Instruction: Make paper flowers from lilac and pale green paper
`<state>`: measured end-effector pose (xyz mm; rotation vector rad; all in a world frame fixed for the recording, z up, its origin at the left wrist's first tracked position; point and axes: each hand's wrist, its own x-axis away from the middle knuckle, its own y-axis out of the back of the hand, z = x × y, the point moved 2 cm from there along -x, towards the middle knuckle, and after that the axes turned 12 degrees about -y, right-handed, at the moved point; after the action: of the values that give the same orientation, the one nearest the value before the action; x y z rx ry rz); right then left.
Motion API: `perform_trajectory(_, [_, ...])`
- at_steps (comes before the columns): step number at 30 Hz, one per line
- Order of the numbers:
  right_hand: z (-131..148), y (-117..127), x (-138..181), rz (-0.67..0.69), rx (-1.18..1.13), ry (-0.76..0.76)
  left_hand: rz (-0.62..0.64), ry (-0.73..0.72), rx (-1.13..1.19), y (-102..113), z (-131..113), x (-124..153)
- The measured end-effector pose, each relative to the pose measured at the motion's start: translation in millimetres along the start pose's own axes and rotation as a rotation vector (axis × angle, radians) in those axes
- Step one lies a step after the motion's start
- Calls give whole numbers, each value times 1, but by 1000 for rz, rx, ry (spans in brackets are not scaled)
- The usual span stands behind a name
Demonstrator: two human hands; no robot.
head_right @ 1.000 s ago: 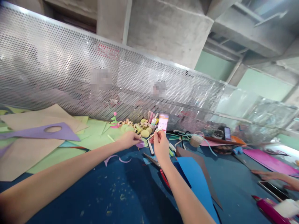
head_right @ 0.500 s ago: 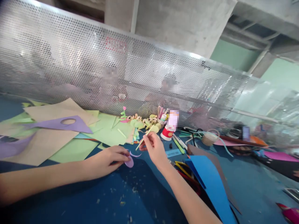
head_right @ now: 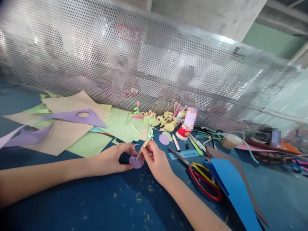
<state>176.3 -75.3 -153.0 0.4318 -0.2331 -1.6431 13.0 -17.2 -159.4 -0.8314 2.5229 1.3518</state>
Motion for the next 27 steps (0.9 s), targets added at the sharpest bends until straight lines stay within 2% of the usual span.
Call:
perform_trajectory(13, [1, -2, -1, 24, 127, 39, -7, 18, 5, 1, -1, 1])
perform_trajectory(27, [-1, -5, 1, 70, 272, 67, -25, -42, 0, 0, -3, 0])
